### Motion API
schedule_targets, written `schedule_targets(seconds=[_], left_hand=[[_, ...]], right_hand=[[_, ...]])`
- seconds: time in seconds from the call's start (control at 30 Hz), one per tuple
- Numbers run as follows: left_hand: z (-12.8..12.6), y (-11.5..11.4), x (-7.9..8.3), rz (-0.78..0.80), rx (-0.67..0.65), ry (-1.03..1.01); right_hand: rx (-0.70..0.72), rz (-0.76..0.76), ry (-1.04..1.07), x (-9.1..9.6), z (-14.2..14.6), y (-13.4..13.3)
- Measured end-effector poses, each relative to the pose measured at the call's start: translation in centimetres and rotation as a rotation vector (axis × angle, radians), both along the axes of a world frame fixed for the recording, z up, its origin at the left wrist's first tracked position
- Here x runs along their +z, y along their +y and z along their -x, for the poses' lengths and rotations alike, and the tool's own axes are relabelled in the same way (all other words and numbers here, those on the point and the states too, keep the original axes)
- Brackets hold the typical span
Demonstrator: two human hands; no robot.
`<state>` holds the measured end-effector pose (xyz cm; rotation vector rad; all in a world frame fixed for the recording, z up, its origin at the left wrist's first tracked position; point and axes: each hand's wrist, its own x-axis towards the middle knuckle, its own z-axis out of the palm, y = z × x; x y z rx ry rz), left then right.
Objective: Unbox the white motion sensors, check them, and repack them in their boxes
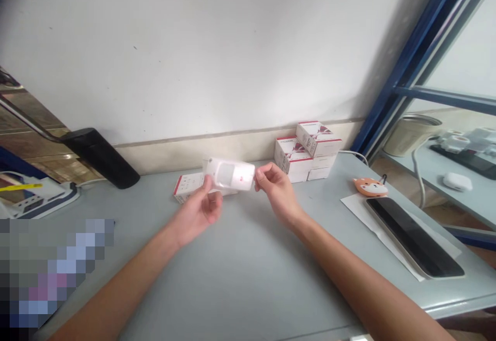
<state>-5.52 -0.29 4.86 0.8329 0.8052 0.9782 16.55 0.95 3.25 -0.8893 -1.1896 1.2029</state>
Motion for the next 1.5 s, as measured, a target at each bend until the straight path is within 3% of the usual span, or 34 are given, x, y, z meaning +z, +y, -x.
schedule_targets(seconds=[0.2, 0.3, 0.4, 0.47, 0.53, 0.6, 0.7, 0.77, 0.87, 0.97, 1.07, 1.27, 1.5], left_hand=[[0.3, 0.7, -0.9, 0.012, 0.080, 0.220], [0.6, 0.7, -1.2, -0.070, 0.122, 0.357], [0.6, 0.4, -1.3, -0.248, 0.055, 0.504], [0.4, 0.2, -1.1, -0.354, 0.005, 0.577], [0.4, 0.1, -0.9, -0.458, 0.049, 0.640], [0.9, 0.4, -0.7, -0.632, 0.175, 0.773], [2.5, 1.5, -0.8, -0.972, 0.302, 1.143], [3.9, 2.4, -1.5, -1.088, 0.252, 1.379], [5.3, 3.4, -2.5, -1.113, 0.133, 1.558], [5.4, 3.4, -2.9, -1.180, 0.034, 1.545], [4.5, 2.9, -2.6, -1.288, 0.043, 1.487], [2.4, 1.9, -2.6, -1.269, 0.187, 1.369], [1.5, 1.5, -3.2, -1.312, 0.424, 1.383]], right_hand=[[-0.101, -0.409, -0.469, 0.6, 0.2, -1.2], [-0.012, -0.565, -0.737, 0.2, 0.2, -1.7], [0.141, -0.709, -0.965, -0.7, 0.4, -1.7], [0.159, -0.747, -1.035, -1.0, 0.5, -1.6], [0.066, -0.710, -1.040, -1.0, 0.5, -1.4], [-0.091, -0.612, -0.993, -0.7, 0.3, -1.2], [-0.263, -0.434, -0.879, -0.3, -0.2, -0.8], [-0.282, -0.326, -0.823, -0.3, -0.5, -0.6], [-0.242, -0.219, -0.792, -0.8, -0.7, -0.1], [-0.191, -0.103, -0.832, -1.4, -0.7, 0.2], [-0.220, -0.024, -0.844, -1.6, -0.6, 0.4], [-0.429, -0.124, -0.842, -1.6, 0.0, 0.1], [-0.277, -0.418, -0.837, -1.7, 0.1, -0.5]])
